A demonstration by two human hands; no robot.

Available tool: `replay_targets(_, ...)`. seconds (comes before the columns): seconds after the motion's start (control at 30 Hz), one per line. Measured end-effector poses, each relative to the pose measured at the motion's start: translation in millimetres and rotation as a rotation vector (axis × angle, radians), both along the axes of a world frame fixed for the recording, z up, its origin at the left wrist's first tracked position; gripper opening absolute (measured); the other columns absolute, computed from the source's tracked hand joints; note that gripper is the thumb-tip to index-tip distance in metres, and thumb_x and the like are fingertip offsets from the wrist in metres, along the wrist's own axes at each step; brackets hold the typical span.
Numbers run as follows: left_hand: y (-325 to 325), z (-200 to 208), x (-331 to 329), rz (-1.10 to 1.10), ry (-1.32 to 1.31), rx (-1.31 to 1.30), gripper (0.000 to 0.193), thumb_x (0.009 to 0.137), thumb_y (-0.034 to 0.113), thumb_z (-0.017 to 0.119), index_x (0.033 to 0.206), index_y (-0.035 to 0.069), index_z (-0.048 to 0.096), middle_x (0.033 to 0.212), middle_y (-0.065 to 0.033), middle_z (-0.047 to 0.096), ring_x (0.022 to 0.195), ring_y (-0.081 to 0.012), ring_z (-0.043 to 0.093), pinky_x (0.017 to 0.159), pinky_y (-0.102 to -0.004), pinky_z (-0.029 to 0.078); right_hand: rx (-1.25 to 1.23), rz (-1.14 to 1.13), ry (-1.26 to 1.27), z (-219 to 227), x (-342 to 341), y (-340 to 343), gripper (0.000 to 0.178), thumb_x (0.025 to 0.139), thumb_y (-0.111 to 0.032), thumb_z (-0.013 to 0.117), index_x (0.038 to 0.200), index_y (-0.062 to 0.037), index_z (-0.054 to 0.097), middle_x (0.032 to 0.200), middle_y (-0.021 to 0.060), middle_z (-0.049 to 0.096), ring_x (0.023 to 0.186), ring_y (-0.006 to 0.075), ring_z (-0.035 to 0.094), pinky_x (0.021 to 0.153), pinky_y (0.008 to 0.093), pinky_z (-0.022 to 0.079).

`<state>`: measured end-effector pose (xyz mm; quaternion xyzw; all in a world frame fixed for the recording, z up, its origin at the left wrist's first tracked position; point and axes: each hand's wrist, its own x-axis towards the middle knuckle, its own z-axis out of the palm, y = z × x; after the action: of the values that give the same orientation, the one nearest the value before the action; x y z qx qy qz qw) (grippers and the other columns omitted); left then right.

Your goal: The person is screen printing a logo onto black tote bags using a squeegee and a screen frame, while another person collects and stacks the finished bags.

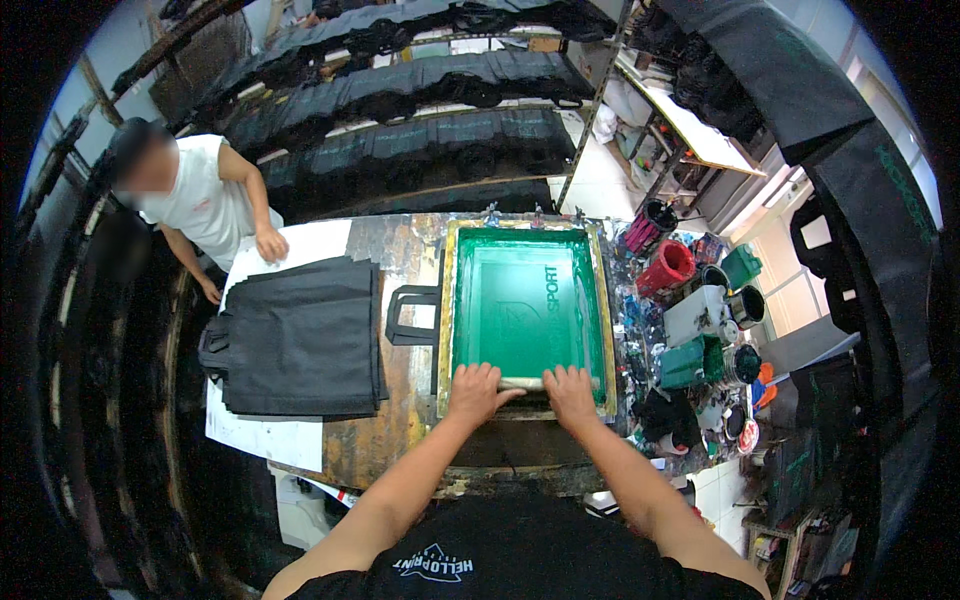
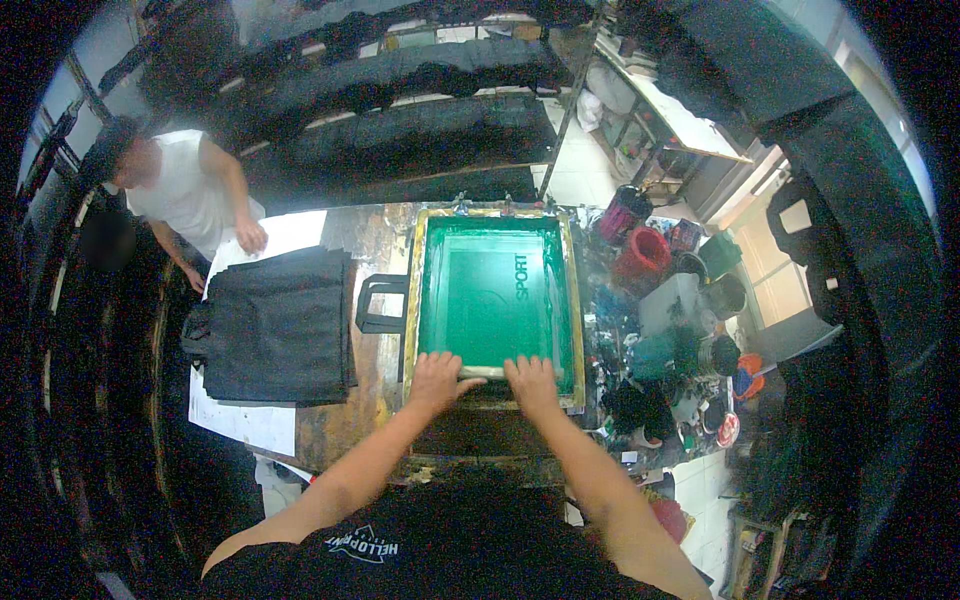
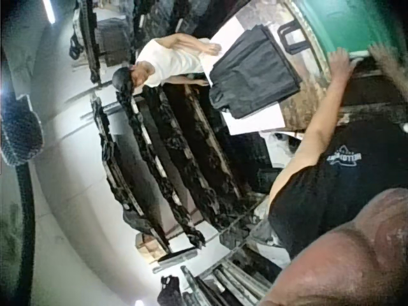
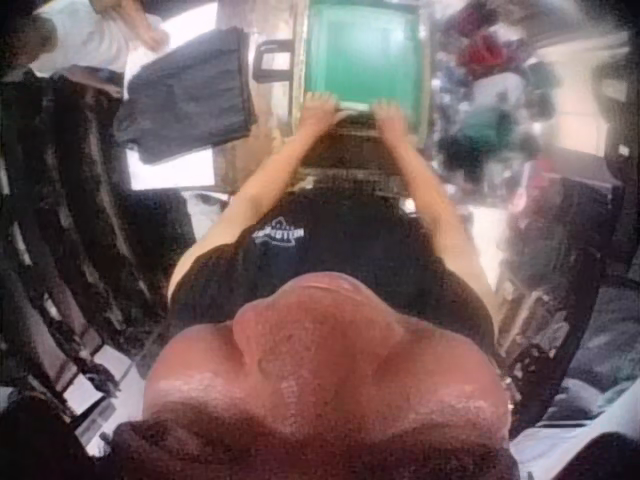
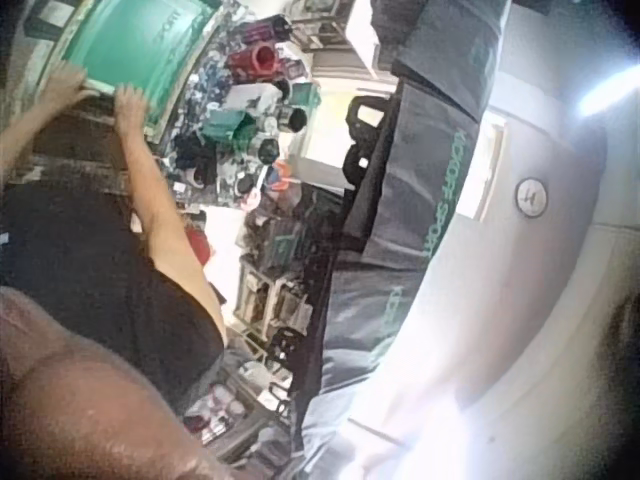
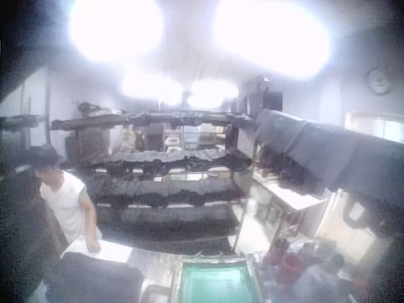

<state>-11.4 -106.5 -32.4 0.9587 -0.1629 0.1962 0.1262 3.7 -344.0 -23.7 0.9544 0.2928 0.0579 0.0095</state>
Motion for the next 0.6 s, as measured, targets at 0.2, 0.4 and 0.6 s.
replay_targets(0.2,42,12,-37,0.084,0.122,-0.181,0.111,0.068,0.067,0.085,0.147,0.0,0.045,0.133,-0.0186,0.054,0.126,-0.0376,0.05,0.108,-0.0461,0.041,-0.025,-0.076,0.063,16,1,6,0.041,0.083,-0.02,0.072,0.122,-0.0126,0.061,0.103,0.0087,0.06,0.1,0.0277,0.059,0.086,0.0473,0.042)
replay_targets(0.4,84,-52,-89,0.394,0.373,-0.156,0.112,0.061,0.066,0.089,0.143,0.0,0.052,0.122,-0.0187,0.054,0.117,-0.0381,0.051,0.101,-0.0485,0.043,0.055,-0.075,0.091,-1,-39,2,0.042,0.085,-0.022,0.073,0.123,-0.0127,0.06,0.109,0.0099,0.059,0.109,0.0289,0.056,0.101,0.0544,0.036)
replay_targets(0.6,88,-56,-85,0.315,0.331,-0.212,0.098,0.061,0.059,0.091,0.141,0.012,0.062,0.116,-0.0142,0.053,0.111,-0.0351,0.048,0.097,-0.048,0.042,0.143,-0.073,0.129,2,-24,0,0.048,0.084,-0.02,0.074,0.129,-0.015,0.058,0.113,0.0122,0.057,0.113,0.0312,0.053,0.105,0.0578,0.032)
